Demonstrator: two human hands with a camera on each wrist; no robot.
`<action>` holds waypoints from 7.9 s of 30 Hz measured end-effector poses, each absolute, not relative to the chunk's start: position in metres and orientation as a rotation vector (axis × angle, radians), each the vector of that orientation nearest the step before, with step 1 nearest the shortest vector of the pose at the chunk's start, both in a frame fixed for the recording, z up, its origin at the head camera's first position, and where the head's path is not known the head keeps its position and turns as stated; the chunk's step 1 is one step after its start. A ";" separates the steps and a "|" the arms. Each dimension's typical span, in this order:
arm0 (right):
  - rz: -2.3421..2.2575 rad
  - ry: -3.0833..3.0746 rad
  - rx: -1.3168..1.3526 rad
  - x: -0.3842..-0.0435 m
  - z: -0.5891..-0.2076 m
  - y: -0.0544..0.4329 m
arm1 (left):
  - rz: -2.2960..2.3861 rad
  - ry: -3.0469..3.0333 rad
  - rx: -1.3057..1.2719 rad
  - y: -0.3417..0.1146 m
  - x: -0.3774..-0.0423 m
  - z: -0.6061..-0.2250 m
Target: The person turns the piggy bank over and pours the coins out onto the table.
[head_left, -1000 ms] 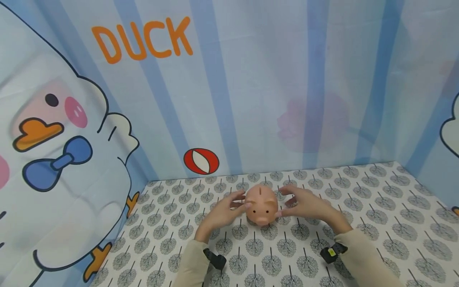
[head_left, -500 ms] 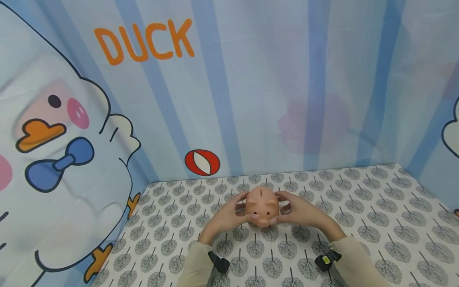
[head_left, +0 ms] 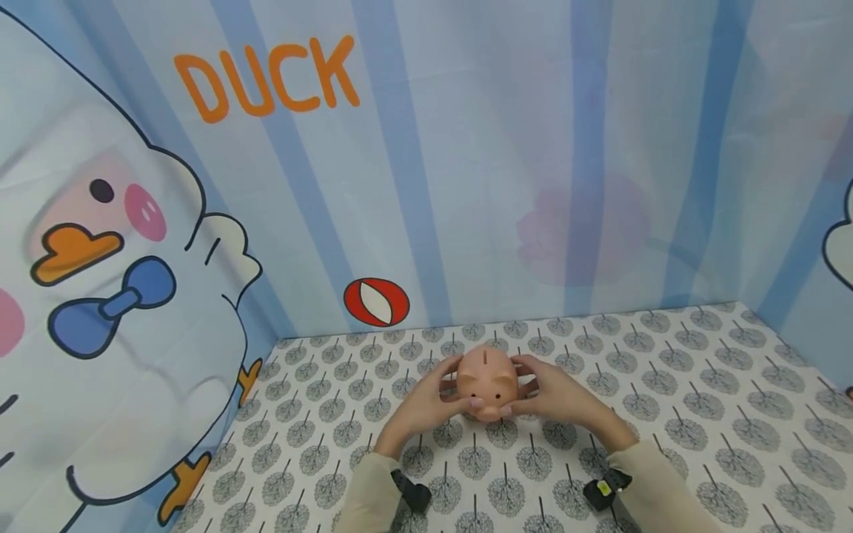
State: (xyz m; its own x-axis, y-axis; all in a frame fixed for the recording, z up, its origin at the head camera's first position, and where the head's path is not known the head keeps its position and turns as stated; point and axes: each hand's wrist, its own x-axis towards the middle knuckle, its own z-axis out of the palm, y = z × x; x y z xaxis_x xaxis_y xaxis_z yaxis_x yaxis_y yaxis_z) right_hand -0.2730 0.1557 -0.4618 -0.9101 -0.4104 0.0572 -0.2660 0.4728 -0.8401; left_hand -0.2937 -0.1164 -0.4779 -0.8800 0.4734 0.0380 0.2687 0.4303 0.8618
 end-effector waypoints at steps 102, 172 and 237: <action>-1.597 2.473 -0.806 -0.254 -0.432 0.158 | 1.676 2.293 0.755 -0.111 -0.272 -0.448; -1.691 2.185 -0.550 -0.260 -0.437 0.171 | 1.795 2.172 0.497 -0.100 -0.272 -0.453; -1.603 2.421 -0.852 -0.242 -0.433 0.170 | 1.641 2.356 0.748 -0.108 -0.257 -0.439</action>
